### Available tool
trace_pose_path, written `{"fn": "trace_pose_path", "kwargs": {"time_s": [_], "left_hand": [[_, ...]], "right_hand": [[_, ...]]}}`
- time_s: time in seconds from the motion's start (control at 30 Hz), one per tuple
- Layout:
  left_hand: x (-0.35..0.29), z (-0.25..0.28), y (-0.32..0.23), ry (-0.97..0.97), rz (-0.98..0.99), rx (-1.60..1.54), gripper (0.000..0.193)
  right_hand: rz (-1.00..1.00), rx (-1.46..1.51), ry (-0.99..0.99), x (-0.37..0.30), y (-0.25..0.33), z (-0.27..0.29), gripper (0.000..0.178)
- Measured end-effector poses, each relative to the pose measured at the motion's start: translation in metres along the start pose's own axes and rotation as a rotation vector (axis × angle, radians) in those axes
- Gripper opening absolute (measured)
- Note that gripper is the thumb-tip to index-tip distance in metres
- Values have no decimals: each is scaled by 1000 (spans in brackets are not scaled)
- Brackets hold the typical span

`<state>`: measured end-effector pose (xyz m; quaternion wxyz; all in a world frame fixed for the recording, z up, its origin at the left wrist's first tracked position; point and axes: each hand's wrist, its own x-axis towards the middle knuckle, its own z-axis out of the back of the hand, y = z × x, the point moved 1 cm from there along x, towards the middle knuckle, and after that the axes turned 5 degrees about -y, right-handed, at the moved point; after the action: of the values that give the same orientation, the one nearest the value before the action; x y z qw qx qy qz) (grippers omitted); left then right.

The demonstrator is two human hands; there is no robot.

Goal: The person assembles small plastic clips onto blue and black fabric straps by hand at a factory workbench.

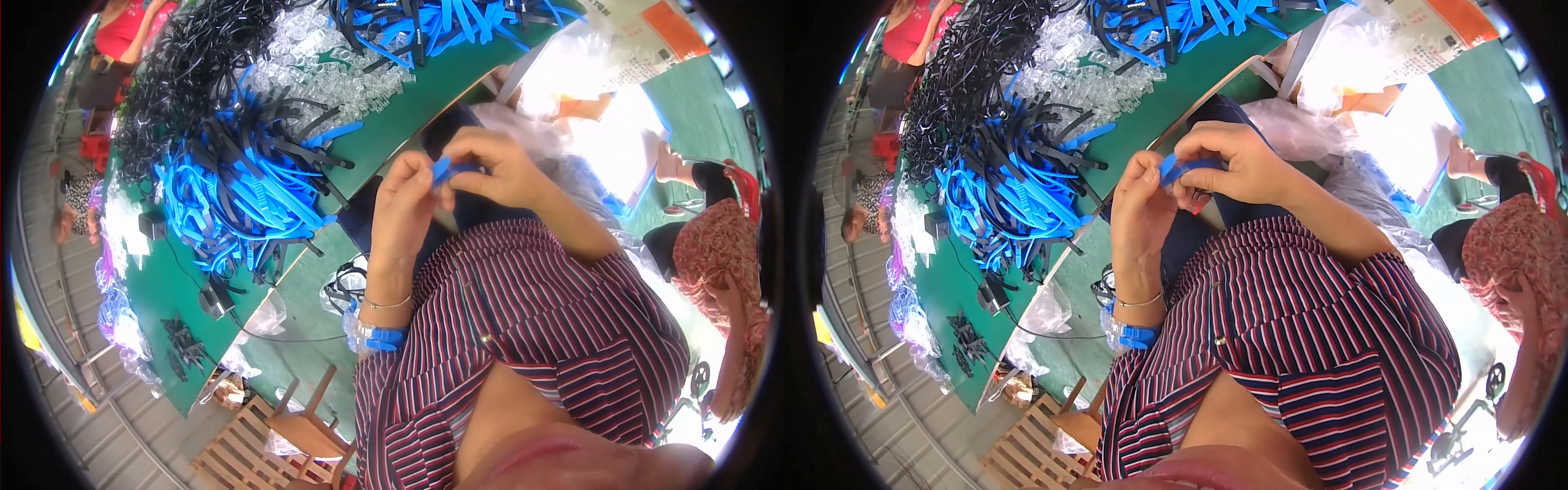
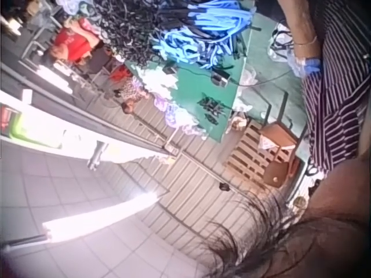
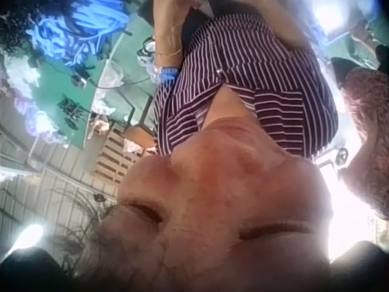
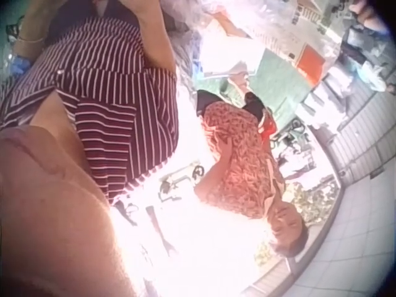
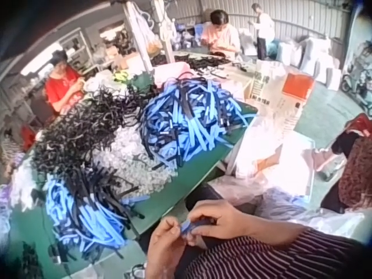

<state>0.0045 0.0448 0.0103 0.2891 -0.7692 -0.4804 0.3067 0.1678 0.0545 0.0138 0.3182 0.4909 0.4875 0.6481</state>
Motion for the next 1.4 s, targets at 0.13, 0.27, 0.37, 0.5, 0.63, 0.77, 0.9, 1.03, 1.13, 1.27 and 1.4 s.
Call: {"fn": "trace_pose_path", "kwargs": {"time_s": [0.13, 0.27, 0.37, 0.5, 0.63, 0.77, 0.9, 1.03, 1.13, 1.27, 1.4], "left_hand": [[-2, 1, 6, 114, 6, -202, 15], [-3, -2, 3, 41, -22, -35, 15], [-6, 0, 2, -33, 14, 79, 15], [-5, 10, 4, 10, 82, 202, 14], [-5, 9, 2, -61, -65, 376, 14], [-6, 11, 9, -37, -102, 519, 14], [-11, 2, 2, 57, -70, 649, 20], [-12, -1, 8, 66, -4, 232, 22], [-13, -3, 8, 62, -45, 87, 24], [-11, 8, 16, 60, 1, -59, 26], [-12, 8, 12, 65, 21, 6, 30]], "right_hand": [[-103, 422, -28, -5, -2, -11, 13], [-134, 355, -14, -4, -3, -7, 13], [3, 133, -6, 0, -1, -5, 15], [250, -312, -18, 7, 5, 0, 14], [-68, -256, -140, 4, 12, 8, 10], [-154, -181, 84, 0, 6, 6, 19], [-232, 46, 131, -2, 1, 2, 19], [-373, 418, 45, -13, 2, -6, 19], [-384, 619, -37, -17, 1, -16, 18], [-380, 806, -102, -18, -8, -22, 19], [-430, 554, 23, -15, -4, -12, 13]]}}
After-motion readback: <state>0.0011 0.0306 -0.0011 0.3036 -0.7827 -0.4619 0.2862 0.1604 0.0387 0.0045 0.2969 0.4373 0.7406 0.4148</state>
